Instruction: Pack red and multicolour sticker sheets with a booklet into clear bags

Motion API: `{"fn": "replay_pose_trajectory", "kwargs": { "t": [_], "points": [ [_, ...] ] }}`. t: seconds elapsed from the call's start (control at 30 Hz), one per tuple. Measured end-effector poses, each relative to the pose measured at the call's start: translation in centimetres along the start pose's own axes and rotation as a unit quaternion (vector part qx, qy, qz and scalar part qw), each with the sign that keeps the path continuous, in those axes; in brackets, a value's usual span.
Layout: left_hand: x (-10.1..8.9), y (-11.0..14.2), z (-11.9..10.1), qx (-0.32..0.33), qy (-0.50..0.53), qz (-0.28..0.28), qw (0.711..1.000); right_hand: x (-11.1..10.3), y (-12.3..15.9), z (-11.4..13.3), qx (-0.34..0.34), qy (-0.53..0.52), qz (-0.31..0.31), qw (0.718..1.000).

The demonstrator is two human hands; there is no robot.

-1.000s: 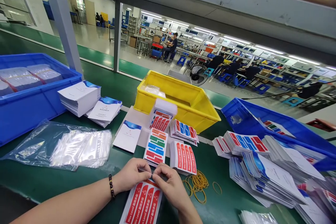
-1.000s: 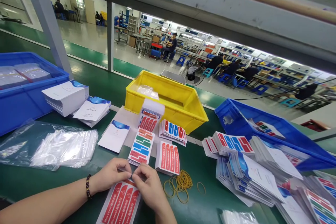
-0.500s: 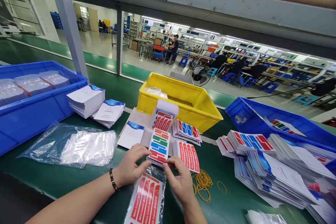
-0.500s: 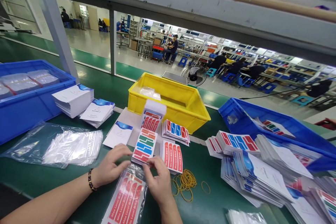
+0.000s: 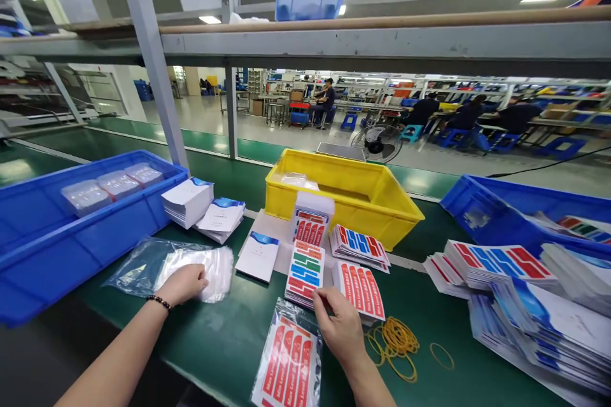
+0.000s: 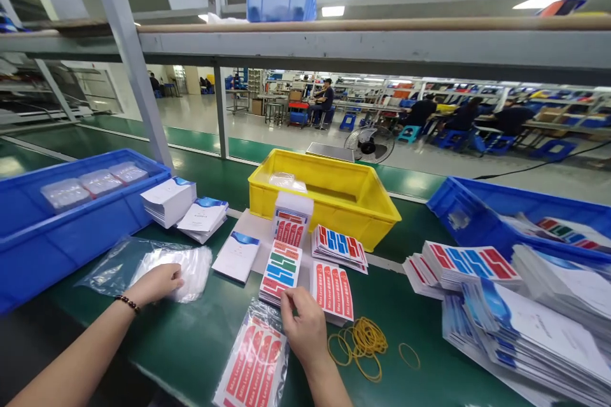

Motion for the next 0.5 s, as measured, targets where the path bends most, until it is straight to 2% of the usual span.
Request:
{"fn": "replay_pose_trajectory", "kwargs": {
  "t": [0.1, 0.17, 0.27, 0.37, 0.43, 0.5],
  "points": [
    [-0.4, 0.3, -0.5, 0.015, 0.01, -0.014, 1.0, 0.2, 0.0, 0.1, 0.004, -0.016, 0.008, 1.0],
    [-0.6, 1.0, -1.9, 0.039, 0.027, -0.024, 0.999, 0.6, 0.1, 0.6, 0.007, -0.043, 0.028, 0.999],
    [-0.1, 2.6, -5.5, 0.09, 0.061, -0.023, 0.994, 1.9, 0.7, 1.5, 0.001, -0.085, 0.101, 0.991],
    [1.5, 4.6, -9.9, 0.165, 0.083, -0.011, 0.983, 3.4, 1.6, 1.7, 0.024, -0.112, 0.17, 0.979],
    [2.7, 5.4, -12.6, 0.215, 0.087, -0.01, 0.973, 4.0, 2.1, 1.1, 0.055, -0.096, 0.181, 0.977],
    [3.7, 5.6, -14.4, 0.229, 0.121, 0.008, 0.966, 4.1, 2.2, 0.3, 0.064, -0.05, 0.16, 0.984]
  ]
}}
Point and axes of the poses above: each hand's wrist, its own y-axis away from the middle knuckle, its own x-axis out of the palm, z = x × y, the point moved 5 cm from there along -y, towards the middle knuckle, and after that the axes turned 7 degrees about -z, right-handed, at the moved point
